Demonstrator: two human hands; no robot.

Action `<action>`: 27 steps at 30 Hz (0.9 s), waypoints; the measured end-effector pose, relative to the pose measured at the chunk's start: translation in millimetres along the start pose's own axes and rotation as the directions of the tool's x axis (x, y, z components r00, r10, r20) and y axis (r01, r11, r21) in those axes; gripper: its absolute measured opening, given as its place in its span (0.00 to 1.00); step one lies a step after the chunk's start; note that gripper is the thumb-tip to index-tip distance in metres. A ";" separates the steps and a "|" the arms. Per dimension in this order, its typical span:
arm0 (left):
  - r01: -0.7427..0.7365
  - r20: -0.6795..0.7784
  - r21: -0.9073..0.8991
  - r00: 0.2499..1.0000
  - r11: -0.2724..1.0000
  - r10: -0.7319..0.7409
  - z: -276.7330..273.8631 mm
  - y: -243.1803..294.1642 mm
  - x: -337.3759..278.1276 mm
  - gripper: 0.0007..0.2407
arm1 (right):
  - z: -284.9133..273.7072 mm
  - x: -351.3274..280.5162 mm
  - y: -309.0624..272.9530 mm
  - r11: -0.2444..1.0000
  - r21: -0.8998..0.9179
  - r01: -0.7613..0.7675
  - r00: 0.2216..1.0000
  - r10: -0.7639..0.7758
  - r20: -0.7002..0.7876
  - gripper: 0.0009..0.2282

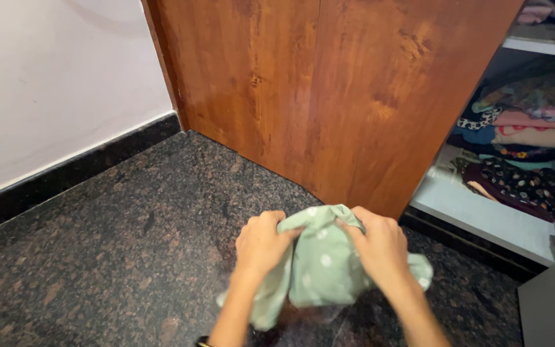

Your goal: The person wipes the exterior and interior surfaces of a wooden wardrobe using a light green cloth. They clean the floor near the cabinet, the front doors, and the inside of the cabinet after opening it.

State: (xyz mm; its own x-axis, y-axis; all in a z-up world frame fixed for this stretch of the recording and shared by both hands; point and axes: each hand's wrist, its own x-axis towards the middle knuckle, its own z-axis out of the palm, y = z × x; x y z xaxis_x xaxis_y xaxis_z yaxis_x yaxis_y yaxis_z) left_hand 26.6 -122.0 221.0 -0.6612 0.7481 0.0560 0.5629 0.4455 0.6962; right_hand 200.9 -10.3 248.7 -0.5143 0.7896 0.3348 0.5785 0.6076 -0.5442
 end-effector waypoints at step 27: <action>0.404 0.333 -0.914 0.811 -0.047 0.481 42.0 95.3 9.9 0.21 | -58.1 -2.3 28.7 0.967 0.216 0.135 0.680 0.068 -0.730 0.13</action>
